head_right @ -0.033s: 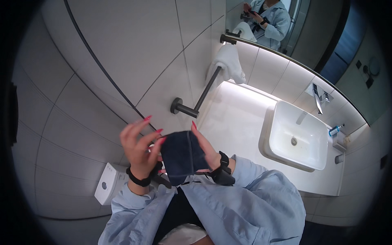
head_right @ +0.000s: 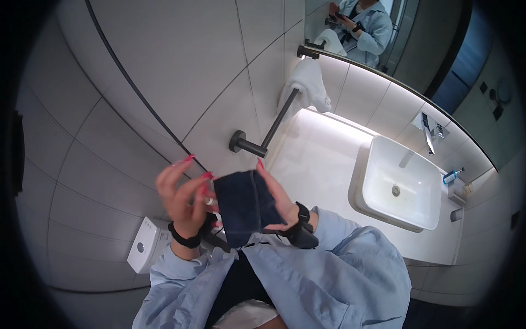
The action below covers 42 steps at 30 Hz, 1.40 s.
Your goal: The person wipes various surfaces in a bathroom using a dark cloth. They wipe the shower head and hose, the wall tiles inside the shower area, the glass shower door and its handle, and the wall tiles and towel rack outside the shower.
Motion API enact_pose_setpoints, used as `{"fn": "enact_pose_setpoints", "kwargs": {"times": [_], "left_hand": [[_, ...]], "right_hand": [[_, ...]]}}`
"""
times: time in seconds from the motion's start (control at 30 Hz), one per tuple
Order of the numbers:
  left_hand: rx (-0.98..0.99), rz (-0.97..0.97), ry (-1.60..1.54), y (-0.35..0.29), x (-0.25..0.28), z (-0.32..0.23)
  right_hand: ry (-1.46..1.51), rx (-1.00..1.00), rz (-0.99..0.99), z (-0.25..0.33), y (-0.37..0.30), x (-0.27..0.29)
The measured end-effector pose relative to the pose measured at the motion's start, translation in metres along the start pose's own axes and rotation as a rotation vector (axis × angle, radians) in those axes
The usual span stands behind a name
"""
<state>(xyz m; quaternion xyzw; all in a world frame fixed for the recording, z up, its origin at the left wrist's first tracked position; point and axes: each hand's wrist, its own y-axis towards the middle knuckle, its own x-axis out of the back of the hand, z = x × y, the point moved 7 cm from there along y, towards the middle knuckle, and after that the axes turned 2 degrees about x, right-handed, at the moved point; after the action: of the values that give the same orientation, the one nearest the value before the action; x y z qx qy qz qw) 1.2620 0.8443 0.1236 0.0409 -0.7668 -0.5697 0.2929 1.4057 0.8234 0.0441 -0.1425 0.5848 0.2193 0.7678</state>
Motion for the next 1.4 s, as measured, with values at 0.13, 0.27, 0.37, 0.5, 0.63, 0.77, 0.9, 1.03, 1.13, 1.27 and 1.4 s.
{"fn": "enact_pose_setpoints", "kwargs": {"times": [0.13,0.27,0.37,0.5,0.63,0.77,0.9,1.03,1.13,1.27,1.4], "left_hand": [[0.170,-0.238,-0.126,-0.014,0.012,0.031],[0.324,-0.366,-0.384,-0.013,0.006,0.054],[0.316,-0.249,-0.376,-0.012,-0.007,0.054],[0.430,-0.244,-0.338,-0.046,-0.008,0.074],[0.509,-0.218,-0.392,-0.069,-0.014,0.079],[0.550,-0.089,-0.413,-0.082,-0.024,0.090],[0.503,-0.035,-0.395,-0.061,-0.031,0.084],[0.485,0.013,-0.431,-0.087,-0.035,0.117],[0.452,0.050,-0.484,-0.055,-0.047,0.091],[0.549,0.006,-0.389,-0.062,-0.044,0.098],[0.632,-0.004,-0.376,-0.078,-0.053,0.096]], "right_hand": [[-0.160,0.492,0.063,0.064,0.014,-0.055],[-1.046,1.246,-0.015,0.100,0.047,-0.112],[-1.688,1.506,-0.133,0.070,0.087,-0.114],[-1.888,1.471,-0.219,0.039,0.085,-0.090],[-1.885,1.367,-0.284,0.027,0.083,-0.043],[-1.865,1.494,-0.216,0.054,0.084,-0.082],[-1.865,1.602,-0.244,0.079,0.092,-0.121],[-1.875,1.515,-0.208,0.039,0.094,-0.085],[-1.929,1.397,-0.183,0.012,0.084,-0.015],[-1.947,1.425,-0.088,-0.005,0.080,0.054],[-2.141,1.582,0.028,-0.030,0.076,0.123]]}}
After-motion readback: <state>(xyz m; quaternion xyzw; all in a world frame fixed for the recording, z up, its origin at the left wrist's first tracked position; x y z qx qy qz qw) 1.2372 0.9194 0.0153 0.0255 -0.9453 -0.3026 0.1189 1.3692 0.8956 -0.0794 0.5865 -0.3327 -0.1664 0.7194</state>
